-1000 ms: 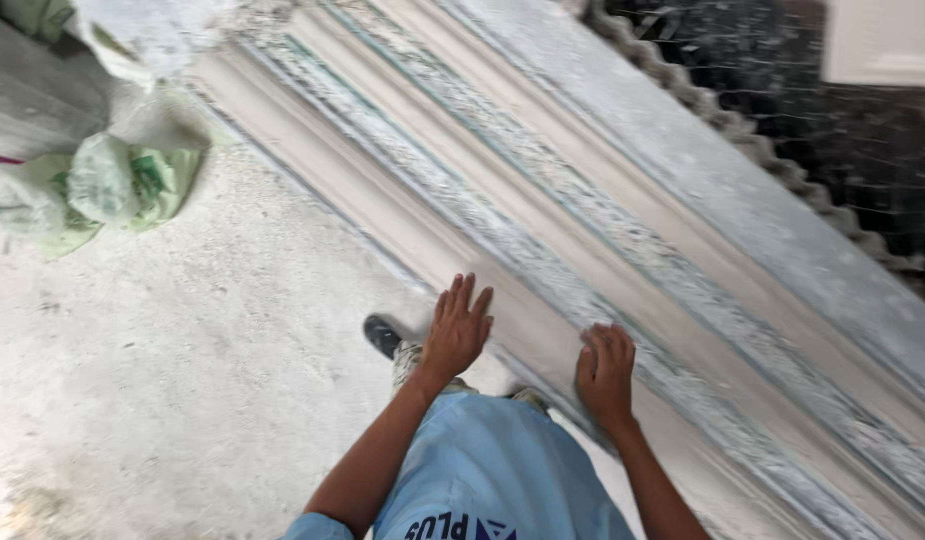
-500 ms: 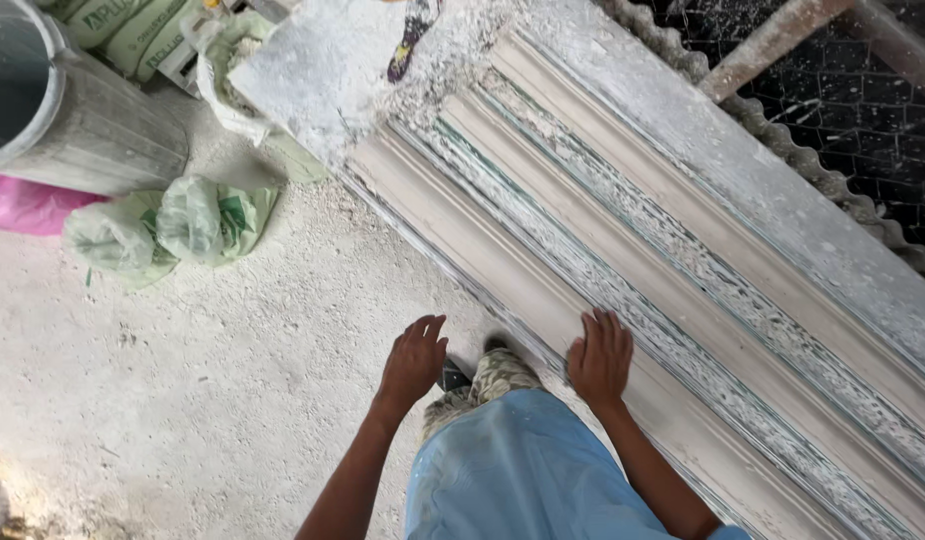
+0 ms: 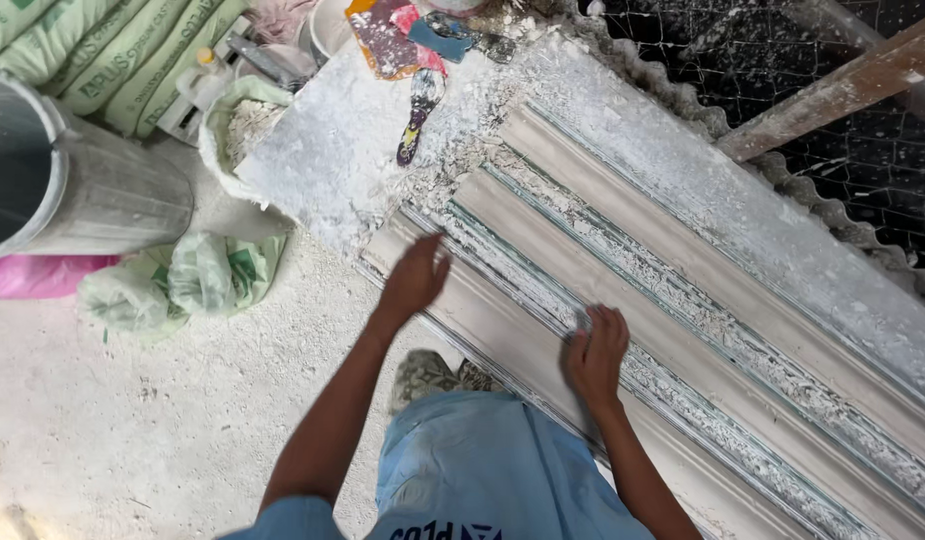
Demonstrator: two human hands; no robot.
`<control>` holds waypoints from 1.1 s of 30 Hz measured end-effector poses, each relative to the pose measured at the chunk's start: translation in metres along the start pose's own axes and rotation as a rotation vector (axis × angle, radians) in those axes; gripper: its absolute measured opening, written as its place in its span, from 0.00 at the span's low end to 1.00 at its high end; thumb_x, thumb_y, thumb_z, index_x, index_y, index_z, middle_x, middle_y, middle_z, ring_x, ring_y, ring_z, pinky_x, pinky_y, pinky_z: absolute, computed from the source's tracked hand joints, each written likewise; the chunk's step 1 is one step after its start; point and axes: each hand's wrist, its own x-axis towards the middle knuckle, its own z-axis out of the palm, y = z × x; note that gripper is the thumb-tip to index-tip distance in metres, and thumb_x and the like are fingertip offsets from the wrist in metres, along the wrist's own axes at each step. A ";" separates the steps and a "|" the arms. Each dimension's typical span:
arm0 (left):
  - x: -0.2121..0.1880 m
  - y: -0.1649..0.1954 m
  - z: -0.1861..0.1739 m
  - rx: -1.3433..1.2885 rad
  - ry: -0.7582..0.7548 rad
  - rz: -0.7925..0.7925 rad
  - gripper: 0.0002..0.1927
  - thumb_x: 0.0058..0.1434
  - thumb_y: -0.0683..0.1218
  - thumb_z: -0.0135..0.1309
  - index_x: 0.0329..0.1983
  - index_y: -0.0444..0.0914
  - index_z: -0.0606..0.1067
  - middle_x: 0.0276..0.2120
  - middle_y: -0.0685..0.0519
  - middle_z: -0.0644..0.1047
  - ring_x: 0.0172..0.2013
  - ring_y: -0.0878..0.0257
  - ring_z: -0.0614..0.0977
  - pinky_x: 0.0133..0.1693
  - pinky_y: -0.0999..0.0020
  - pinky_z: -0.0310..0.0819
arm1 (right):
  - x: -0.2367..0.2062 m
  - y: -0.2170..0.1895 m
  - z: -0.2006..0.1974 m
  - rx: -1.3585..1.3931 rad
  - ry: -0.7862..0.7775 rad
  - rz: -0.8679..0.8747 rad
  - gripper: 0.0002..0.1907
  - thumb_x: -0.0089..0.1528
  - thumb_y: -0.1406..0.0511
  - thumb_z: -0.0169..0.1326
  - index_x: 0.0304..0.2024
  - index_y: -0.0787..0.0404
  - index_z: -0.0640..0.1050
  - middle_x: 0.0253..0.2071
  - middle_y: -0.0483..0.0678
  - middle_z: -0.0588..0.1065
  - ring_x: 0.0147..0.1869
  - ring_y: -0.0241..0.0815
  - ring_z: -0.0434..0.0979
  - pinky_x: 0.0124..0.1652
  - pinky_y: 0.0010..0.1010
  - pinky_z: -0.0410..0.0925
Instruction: The person stands at a table with long decorative plaster moldings and spends most of the episode bending and twisting a thin wire strip between both hands, forming it into a looped shape. At the end they pick up a trowel and spread plaster compound onto the surface of a molding.
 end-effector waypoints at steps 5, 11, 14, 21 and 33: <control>0.118 -0.034 -0.022 0.046 0.140 -0.022 0.23 0.70 0.49 0.51 0.62 0.29 0.69 0.54 0.33 0.75 0.52 0.36 0.77 0.54 0.44 0.73 | 0.022 -0.020 0.014 0.055 -0.026 0.033 0.19 0.65 0.68 0.48 0.58 0.67 0.73 0.63 0.62 0.68 0.72 0.64 0.60 0.70 0.51 0.54; 0.196 -0.066 -0.025 0.242 0.068 -0.247 0.22 0.62 0.48 0.55 0.53 0.29 0.68 0.45 0.36 0.73 0.47 0.38 0.74 0.43 0.39 0.70 | 0.008 -0.037 0.022 -0.090 0.031 0.172 0.18 0.63 0.70 0.49 0.56 0.67 0.73 0.60 0.60 0.70 0.69 0.61 0.63 0.67 0.52 0.57; 0.210 -0.080 -0.019 0.249 0.087 -0.221 0.17 0.61 0.46 0.58 0.46 0.32 0.68 0.45 0.36 0.71 0.48 0.39 0.72 0.49 0.43 0.70 | 0.009 -0.066 0.040 -0.139 0.110 0.275 0.16 0.66 0.70 0.49 0.57 0.67 0.73 0.61 0.60 0.70 0.69 0.60 0.63 0.66 0.50 0.58; 0.192 -0.132 -0.079 -0.258 0.074 -0.157 0.33 0.56 0.39 0.54 0.63 0.24 0.56 0.55 0.28 0.67 0.55 0.34 0.72 0.58 0.47 0.67 | 0.067 -0.174 0.123 0.039 0.053 0.263 0.16 0.67 0.70 0.48 0.57 0.66 0.73 0.60 0.60 0.70 0.66 0.60 0.68 0.64 0.46 0.62; 0.197 -0.217 -0.151 0.405 -0.222 -0.556 0.30 0.71 0.43 0.47 0.72 0.28 0.54 0.70 0.35 0.60 0.43 0.44 0.85 0.41 0.52 0.82 | 0.132 -0.237 0.172 0.156 -0.089 0.114 0.16 0.66 0.72 0.49 0.57 0.66 0.73 0.61 0.61 0.68 0.65 0.58 0.70 0.59 0.40 0.68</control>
